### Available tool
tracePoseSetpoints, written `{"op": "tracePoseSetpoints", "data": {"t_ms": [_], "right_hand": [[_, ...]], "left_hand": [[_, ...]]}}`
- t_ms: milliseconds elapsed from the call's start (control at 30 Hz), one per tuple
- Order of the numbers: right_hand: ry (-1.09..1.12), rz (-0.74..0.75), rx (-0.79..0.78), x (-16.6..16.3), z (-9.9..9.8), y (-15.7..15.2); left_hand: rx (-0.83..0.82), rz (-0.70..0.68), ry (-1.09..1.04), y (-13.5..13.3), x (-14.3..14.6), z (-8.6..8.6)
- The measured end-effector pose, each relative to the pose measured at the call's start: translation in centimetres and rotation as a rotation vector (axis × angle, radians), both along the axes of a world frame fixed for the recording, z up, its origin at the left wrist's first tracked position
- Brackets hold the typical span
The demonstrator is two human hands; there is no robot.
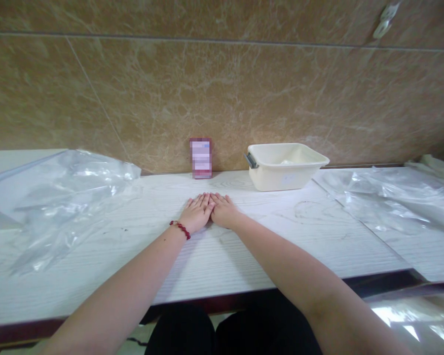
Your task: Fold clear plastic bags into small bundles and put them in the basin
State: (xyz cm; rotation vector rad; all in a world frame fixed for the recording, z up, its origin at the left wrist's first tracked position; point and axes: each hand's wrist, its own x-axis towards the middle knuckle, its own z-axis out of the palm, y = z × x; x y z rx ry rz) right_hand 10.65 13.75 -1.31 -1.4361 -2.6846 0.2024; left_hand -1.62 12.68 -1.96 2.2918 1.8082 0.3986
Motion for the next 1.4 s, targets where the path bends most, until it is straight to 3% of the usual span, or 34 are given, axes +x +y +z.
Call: {"op": "tracePoseSetpoints", "data": {"t_ms": [467, 667, 800, 1067, 1267, 1400], "right_hand": [[0.058, -0.158, -0.024, 1.8, 0.1, 1.1], [0.286, -0.254, 0.157, 2.6, 1.2, 2.9], [0.369, -0.268, 0.178, 2.9, 1.0, 3.5], [0.541, -0.073, 0.052, 2.8, 0.8, 3.5], [0.557, 0.114, -0.032, 2.6, 1.7, 2.6], [0.523, 0.093, -0.077, 2.8, 2.7, 2.0]], "left_hand": [[0.045, 0.025, 0.093, 0.1, -0.9, 0.2], [0.111, 0.302, 0.103, 1.6, -3.4, 1.0], [0.083, 0.356, 0.097, 2.0, -3.9, 0.6], [0.114, 0.169, -0.088, 2.4, -3.8, 0.3], [0.171, 0.001, -0.473, 2.1, -3.5, 0.7], [0.187, -0.068, -0.794, 1.7, -3.0, 1.2]]}}
